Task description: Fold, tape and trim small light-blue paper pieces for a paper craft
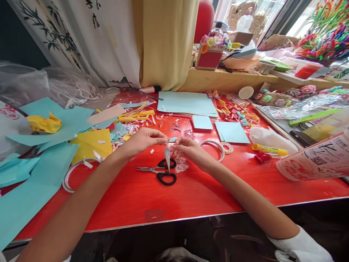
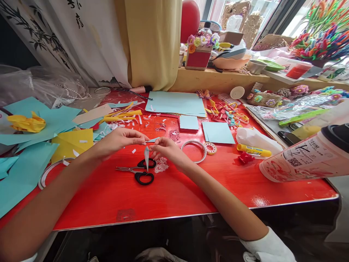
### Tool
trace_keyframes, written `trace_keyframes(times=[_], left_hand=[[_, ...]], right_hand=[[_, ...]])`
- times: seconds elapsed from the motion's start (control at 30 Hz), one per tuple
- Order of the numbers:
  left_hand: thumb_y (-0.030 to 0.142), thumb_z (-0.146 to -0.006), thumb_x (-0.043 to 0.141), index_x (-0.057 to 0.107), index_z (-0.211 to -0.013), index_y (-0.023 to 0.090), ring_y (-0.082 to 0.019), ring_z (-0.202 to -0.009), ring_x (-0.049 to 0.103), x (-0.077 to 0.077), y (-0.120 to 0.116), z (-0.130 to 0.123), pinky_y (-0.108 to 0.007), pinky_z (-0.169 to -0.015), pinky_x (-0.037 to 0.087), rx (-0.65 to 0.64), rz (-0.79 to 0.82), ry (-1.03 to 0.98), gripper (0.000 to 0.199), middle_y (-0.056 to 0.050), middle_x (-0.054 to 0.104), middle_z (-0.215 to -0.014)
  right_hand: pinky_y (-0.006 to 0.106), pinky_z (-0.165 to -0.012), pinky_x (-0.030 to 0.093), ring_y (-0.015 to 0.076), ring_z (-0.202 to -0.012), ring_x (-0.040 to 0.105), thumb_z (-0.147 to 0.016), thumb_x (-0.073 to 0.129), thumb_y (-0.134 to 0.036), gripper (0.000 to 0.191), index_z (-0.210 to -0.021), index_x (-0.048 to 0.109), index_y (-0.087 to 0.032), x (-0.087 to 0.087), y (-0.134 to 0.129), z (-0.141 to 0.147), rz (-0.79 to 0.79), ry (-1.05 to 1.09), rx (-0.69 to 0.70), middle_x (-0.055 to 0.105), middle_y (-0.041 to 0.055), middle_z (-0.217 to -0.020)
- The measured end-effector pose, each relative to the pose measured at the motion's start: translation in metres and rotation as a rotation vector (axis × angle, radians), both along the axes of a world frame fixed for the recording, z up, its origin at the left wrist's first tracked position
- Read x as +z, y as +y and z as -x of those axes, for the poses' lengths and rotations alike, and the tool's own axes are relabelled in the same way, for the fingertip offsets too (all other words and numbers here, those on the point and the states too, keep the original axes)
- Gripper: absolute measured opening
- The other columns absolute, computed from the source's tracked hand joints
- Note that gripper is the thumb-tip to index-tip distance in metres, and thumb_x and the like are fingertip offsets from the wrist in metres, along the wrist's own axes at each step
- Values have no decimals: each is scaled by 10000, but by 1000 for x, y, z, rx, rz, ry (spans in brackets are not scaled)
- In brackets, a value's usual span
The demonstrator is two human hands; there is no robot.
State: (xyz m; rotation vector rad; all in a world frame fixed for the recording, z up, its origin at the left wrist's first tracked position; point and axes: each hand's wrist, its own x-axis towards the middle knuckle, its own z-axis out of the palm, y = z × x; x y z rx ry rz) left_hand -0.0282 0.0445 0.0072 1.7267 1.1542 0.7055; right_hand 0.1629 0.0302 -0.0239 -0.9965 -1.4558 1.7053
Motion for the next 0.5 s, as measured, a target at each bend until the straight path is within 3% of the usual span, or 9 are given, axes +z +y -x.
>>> trace_keyframes(times=[0.13, 0.23, 0.37, 0.43, 0.5], left_hand=[[389, -709, 592, 659, -791, 190, -176, -821, 594, -4, 2, 1, -297, -758, 442, 53, -29, 42, 225, -24, 672, -834], [395, -731, 567, 629, -835, 191, -167, -851, 573, -5, 4, 3, -288, -766, 429, 138, -125, 45, 237, -23, 650, -899], [364, -728, 573, 613, -847, 196, -160, -855, 559, -2, 4, 6, -261, -716, 431, 181, -190, 49, 209, -27, 629, -956], [348, -720, 580, 615, -796, 189, -153, -789, 560, -1, 3, 6, -258, -682, 435, 164, -180, 53, 180, -25, 637, -871], [328, -712, 590, 613, -759, 182, -142, -737, 556, 1, 1, 5, -258, -670, 437, 121, -162, 34, 155, -16, 633, -798]], right_hand=[[262, -682, 455, 111, -731, 583, -751, 587, -287, 283, -984, 477, -170, -4, 0, 2, 13, -35, 43, 592, 43, -867], [250, -623, 431, 111, -690, 558, -765, 568, -317, 329, -1046, 486, -166, -5, -3, 3, -176, -281, 0, 592, 41, -834], [228, -572, 369, 102, -643, 491, -710, 633, -352, 266, -887, 567, -165, -2, -12, 7, -489, -597, 9, 575, 21, -798], [216, -548, 335, 92, -611, 459, -736, 607, -294, 143, -754, 560, -160, -1, -14, 8, -530, -652, 36, 550, 2, -728], [213, -526, 307, 85, -578, 430, -773, 554, -260, 136, -687, 532, -157, -2, -13, 8, -512, -655, 30, 514, -14, -659]])
